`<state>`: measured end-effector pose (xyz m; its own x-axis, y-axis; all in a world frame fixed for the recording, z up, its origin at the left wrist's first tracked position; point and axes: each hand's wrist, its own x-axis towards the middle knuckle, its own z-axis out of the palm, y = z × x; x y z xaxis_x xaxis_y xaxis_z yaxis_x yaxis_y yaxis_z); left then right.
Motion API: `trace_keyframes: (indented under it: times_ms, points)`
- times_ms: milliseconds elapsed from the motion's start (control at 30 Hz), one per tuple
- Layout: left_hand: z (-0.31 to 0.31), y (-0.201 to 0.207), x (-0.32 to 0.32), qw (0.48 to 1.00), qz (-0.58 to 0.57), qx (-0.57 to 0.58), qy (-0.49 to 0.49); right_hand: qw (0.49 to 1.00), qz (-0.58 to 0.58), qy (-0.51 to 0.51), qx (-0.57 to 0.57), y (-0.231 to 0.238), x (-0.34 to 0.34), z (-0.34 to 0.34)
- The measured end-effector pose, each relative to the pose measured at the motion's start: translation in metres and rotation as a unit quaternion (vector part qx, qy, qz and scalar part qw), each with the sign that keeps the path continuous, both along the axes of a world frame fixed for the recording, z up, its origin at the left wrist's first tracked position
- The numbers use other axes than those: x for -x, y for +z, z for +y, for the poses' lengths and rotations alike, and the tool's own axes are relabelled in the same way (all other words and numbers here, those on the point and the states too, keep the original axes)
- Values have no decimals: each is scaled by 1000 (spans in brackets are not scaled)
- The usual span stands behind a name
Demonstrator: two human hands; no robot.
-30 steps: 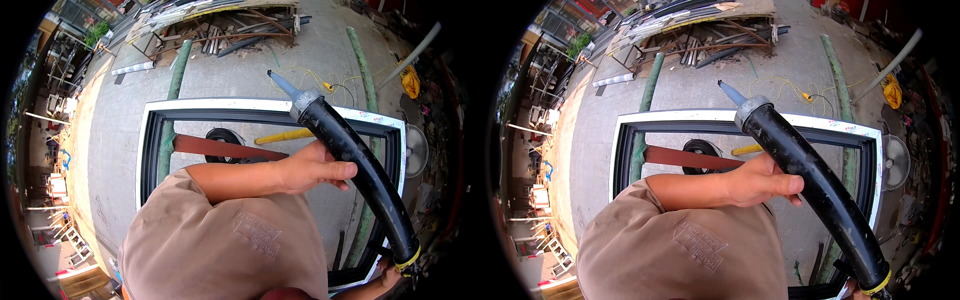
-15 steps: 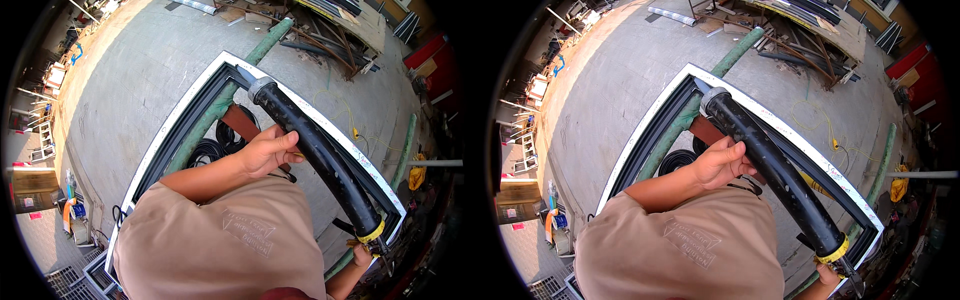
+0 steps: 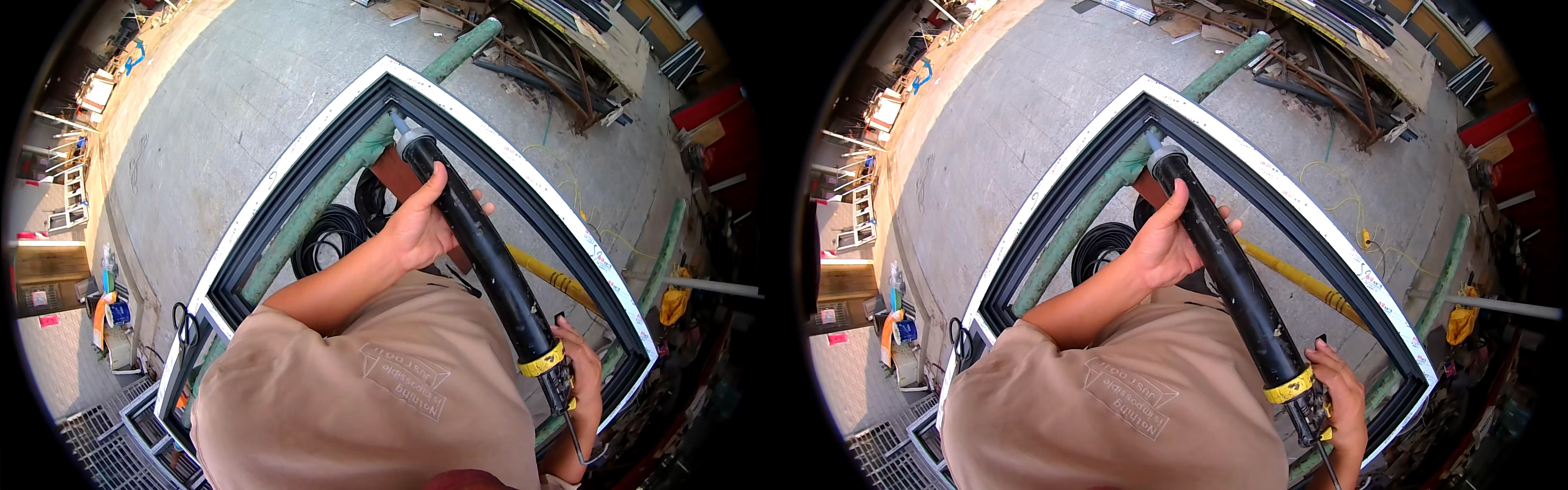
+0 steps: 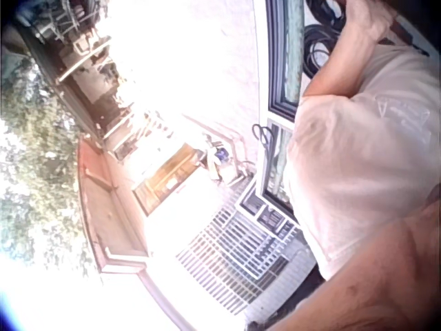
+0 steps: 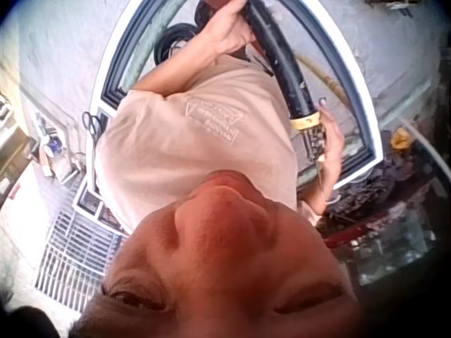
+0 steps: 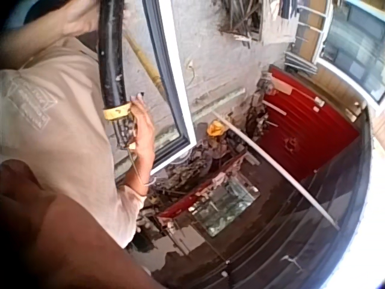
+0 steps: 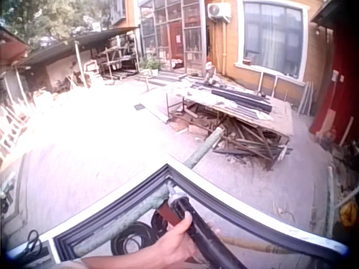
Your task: The person applies sealant to a window frame using a caulking gun and then trims a length of black rubber stripping with shears.
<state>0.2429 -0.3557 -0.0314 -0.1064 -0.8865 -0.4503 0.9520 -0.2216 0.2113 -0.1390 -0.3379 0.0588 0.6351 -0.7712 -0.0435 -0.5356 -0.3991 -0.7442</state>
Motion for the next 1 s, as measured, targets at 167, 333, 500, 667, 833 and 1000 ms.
trace_keyframes:
  times_ms: [167, 333, 500, 667, 833, 1000]
  points:
    - [-2, -42, -21, 986, 42, 150, -63, 998, 21, 11, 56, -6, -4, 9]
    - [-5, -32, -23, 986, -4, 161, -27, 997, -33, -63, -3, -24, -7, 29]
    - [-8, -34, -41, 984, 109, 133, -47, 997, 20, -63, 45, -11, -37, 37]
    - [-17, -50, -46, 982, 147, 111, -39, 994, 78, -51, 62, 0, -67, 41]
    - [-22, -59, -50, 984, 144, 96, -39, 990, 101, -23, 100, -2, -75, 46]
    - [-28, -65, -57, 961, 212, 165, -61, 988, 109, -14, 107, -1, -83, 46]
